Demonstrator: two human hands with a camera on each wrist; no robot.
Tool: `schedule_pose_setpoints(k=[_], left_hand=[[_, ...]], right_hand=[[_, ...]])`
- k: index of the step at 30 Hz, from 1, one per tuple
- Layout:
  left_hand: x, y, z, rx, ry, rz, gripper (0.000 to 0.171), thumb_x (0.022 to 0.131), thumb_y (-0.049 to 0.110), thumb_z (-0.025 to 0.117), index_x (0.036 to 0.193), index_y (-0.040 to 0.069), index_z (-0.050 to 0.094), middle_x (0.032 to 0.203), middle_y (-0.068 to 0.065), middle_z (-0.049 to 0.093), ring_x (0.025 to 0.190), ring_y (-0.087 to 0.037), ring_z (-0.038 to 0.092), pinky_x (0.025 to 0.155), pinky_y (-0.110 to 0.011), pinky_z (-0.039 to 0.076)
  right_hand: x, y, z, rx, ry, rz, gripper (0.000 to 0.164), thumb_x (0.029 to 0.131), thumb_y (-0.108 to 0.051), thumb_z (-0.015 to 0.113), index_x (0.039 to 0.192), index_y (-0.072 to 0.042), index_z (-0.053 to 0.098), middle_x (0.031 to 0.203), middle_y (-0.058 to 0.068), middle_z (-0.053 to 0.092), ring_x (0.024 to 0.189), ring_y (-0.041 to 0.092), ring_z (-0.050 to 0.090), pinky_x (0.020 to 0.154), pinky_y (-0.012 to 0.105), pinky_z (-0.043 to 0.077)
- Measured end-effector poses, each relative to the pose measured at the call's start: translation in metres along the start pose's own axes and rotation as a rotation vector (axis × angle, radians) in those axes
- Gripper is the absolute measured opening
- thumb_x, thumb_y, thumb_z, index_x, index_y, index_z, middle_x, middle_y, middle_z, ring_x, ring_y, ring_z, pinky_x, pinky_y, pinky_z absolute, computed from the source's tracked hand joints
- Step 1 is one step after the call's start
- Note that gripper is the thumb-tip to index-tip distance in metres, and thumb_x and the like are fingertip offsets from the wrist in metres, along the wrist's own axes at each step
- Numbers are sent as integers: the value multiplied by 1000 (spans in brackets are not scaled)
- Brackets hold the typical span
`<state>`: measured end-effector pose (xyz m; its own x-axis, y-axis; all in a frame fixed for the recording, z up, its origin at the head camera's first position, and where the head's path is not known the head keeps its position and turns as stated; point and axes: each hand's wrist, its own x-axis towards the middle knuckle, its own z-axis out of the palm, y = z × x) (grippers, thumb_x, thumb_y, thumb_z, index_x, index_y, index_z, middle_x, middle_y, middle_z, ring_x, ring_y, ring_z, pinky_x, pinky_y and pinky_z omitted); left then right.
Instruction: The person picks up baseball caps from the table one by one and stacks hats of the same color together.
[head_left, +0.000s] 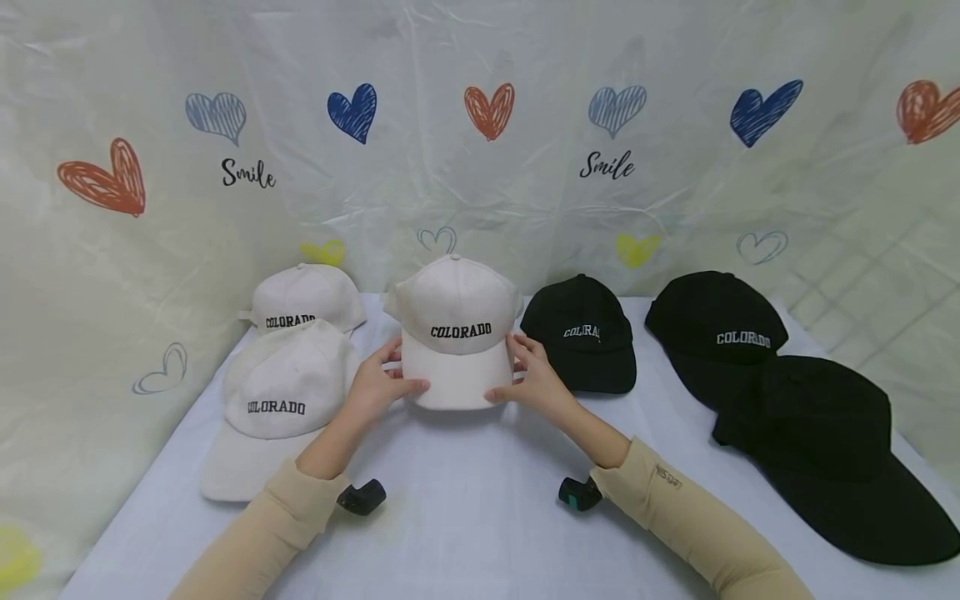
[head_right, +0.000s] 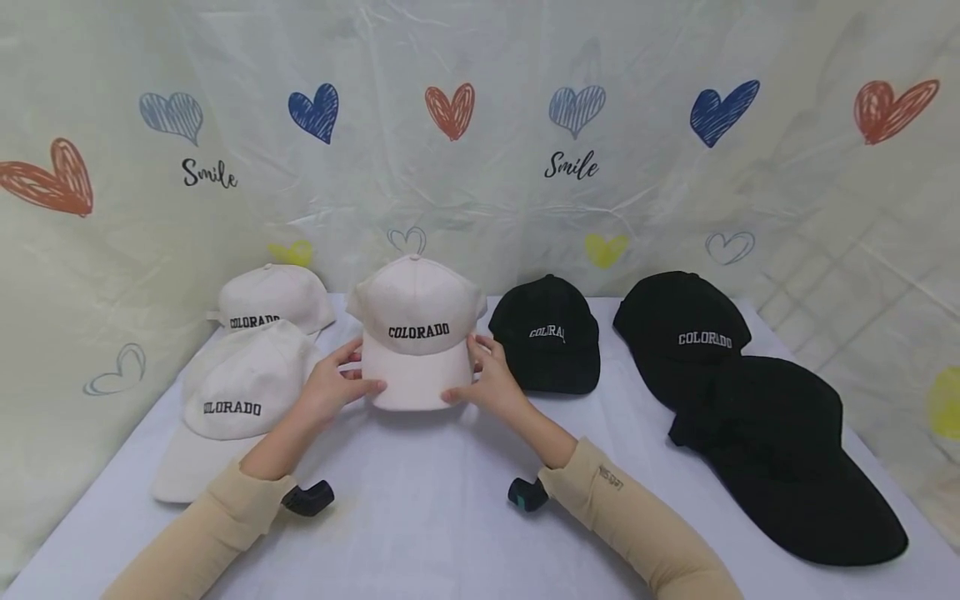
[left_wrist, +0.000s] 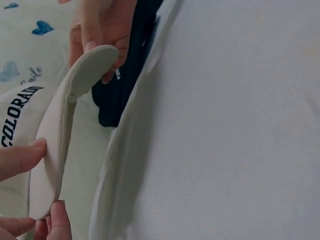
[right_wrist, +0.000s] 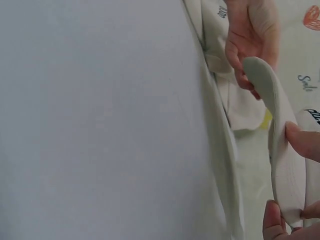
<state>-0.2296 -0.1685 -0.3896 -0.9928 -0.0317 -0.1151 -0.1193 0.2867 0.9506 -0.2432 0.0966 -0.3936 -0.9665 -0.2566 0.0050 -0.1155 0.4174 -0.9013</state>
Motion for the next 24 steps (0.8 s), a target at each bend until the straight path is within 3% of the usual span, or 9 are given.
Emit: schedule_pose_setpoints(k=[9,16,24], left_hand=[[-4,-4,-5,12,-37,35,97,80,1,85,160,4,30,129,-16,46,108,-29,58,78,-26,46],[-6,-7,-7,37,-61,32,100,80,2,86,161,5,29,128,-15,45,101,-25,57,77,-26,46],[-13,-7,-7,47,-90,22,100,80,4,87,162,7,28,125,-13,44,97,-23,55,78,-28,45]], right_hand=[[-8,2,-1,4,-17,7,105,80,-8,90,161,-2,24,164,18,13,122,33,46,101,45,49],[-15,3,-3,-9,-51,-35,104,81,-6,88,161,0,21,168,17,8,118,34,49,99,46,50],[-20,7,-3,5,-77,-18,103,82,-5,87,161,0,21,167,18,10,114,32,51,100,47,49]])
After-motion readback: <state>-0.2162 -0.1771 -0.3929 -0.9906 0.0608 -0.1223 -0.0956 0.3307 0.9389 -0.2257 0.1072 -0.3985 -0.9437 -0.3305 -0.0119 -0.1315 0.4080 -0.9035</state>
